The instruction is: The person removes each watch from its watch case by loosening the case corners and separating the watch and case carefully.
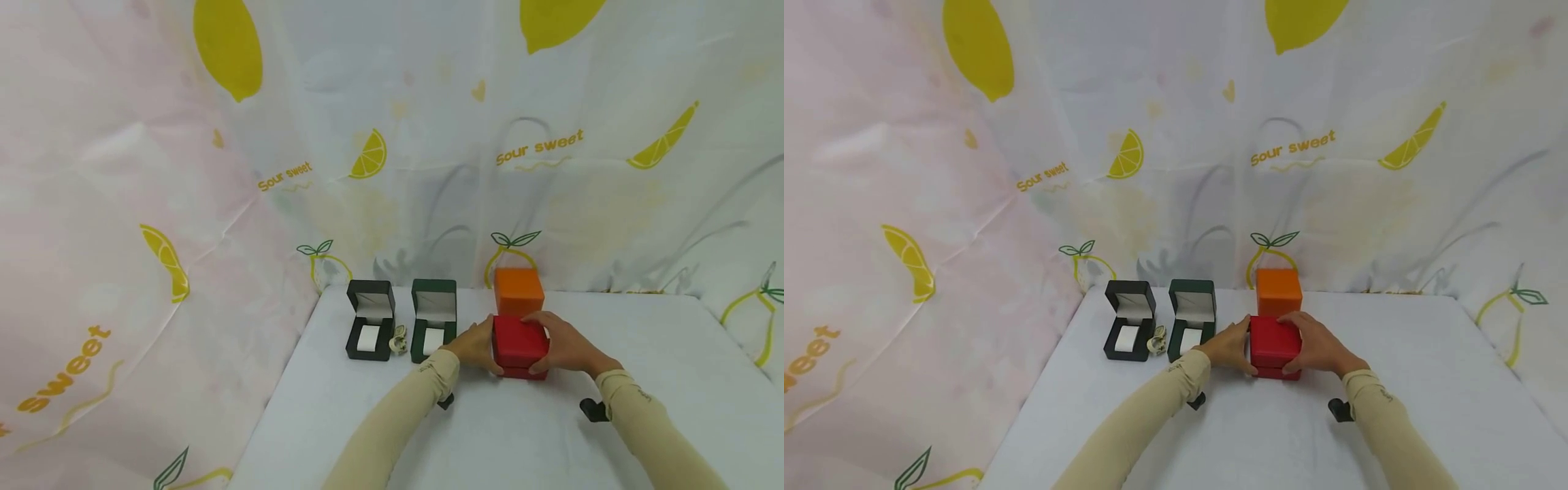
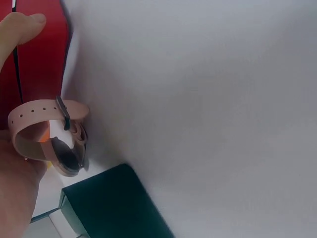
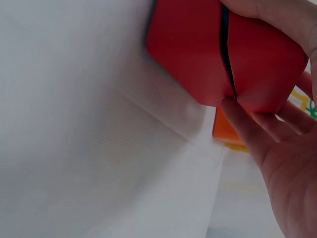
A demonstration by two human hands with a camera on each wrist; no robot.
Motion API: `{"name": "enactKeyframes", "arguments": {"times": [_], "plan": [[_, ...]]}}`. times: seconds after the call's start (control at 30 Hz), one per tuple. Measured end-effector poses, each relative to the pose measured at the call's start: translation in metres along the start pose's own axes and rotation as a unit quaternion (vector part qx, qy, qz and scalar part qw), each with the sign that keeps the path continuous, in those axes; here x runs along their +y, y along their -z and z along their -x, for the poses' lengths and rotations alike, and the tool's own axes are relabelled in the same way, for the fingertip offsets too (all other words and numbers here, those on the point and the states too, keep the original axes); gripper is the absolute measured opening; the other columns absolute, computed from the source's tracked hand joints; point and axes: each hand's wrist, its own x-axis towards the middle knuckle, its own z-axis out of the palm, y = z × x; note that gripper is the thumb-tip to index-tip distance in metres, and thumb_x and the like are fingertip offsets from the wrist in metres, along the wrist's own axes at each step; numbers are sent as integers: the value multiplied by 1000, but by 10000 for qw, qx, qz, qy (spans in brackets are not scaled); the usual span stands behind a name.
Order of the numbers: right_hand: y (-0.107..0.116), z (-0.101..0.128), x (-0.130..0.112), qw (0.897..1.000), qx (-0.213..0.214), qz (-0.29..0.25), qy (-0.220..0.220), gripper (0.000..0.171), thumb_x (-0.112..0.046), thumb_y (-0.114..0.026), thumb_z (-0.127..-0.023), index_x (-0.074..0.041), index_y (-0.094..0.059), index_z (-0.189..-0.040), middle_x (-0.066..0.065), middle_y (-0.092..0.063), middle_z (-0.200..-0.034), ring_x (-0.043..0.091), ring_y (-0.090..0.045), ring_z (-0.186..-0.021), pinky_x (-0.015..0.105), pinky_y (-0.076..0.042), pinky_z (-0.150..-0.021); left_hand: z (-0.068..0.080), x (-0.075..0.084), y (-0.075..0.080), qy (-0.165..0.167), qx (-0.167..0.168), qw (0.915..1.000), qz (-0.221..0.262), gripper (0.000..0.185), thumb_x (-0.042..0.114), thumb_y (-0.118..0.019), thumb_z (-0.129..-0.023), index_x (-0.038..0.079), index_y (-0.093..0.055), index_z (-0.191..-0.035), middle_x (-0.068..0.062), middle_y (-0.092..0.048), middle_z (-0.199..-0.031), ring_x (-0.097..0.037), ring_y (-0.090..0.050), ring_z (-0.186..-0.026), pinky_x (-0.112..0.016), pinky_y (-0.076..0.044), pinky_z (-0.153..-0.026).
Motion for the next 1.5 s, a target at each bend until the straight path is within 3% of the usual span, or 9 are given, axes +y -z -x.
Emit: {"name": "enactKeyframes", "arguments": {"times": [0.17, 0.37, 0.53, 0.93, 1.1, 1.27, 1.5], "plan": [[3, -2, 0, 9999, -30, 81, -84, 92, -31, -95, -55, -13, -47, -132, 9, -51, -127, 30, -47, -113, 46, -54, -81, 1, 4, 4, -6, -11, 9999, 147, 102, 36, -93, -61, 13, -31, -139, 7, -50, -132, -5, -46, -126, -45, -30, -112], [7, -5, -3, 9994, -213, -60, -247, 91, -31, -93, -58, -9, -48, -134, 13, -51, -130, 34, -46, -115, 50, -53, -83, 5, 6, 9, 158, -79, 9990, -411, 109, 43, -92, -61, 9, -30, -143, 3, -49, -135, -9, -43, -131, -36, -17, -118], [13, -8, -5, 9978, -409, -162, -489, 90, -30, -93, -59, -6, -50, -135, 16, -51, -130, 36, -47, -114, 47, -55, -80, 7, 7, 7, 65, -107, 9986, -511, 113, 44, -92, -61, 6, -29, -147, 1, -47, -140, -8, -39, -135, -33, -14, -118], [22, -18, 0, 9923, -690, -688, -759, 80, -34, -82, -75, -4, -48, -141, 22, -51, -131, 39, -47, -113, 44, -55, -81, 7, 5, 7, 68, -153, 9945, -1036, 121, 50, -90, -61, -4, -26, -149, -7, -41, -150, -11, -33, -140, -28, -7, -118], [22, -17, 9, 9842, -619, -1358, -950, 71, -35, -74, -84, -6, -47, -143, 19, -54, -129, 33, -50, -110, 41, -52, -84, 7, 6, 7, 79, -186, 9939, -1088, 121, 51, -90, -61, -5, -27, -148, -9, -42, -149, -12, -35, -139, -30, -8, -118], [21, -18, 12, 9725, -394, -2019, -1093, 65, -37, -66, -92, -7, -45, -145, 21, -49, -136, 33, -53, -109, 48, -51, -88, 5, 5, 9, 124, -117, 9925, -1210, 122, 53, -89, -60, -5, -28, -148, -11, -41, -149, -15, -37, -138, -31, -8, -118], [13, -29, 6, 9555, -50, -2401, -1711, 85, -61, -44, -96, 6, -29, -148, 27, -39, -143, 41, -43, -123, 54, -47, -95, 5, 4, 2, 438, -171, 9968, -653, 123, 46, -92, -60, -5, -25, -149, -11, -37, -152, -22, -31, -142, -29, -9, -118]]}}
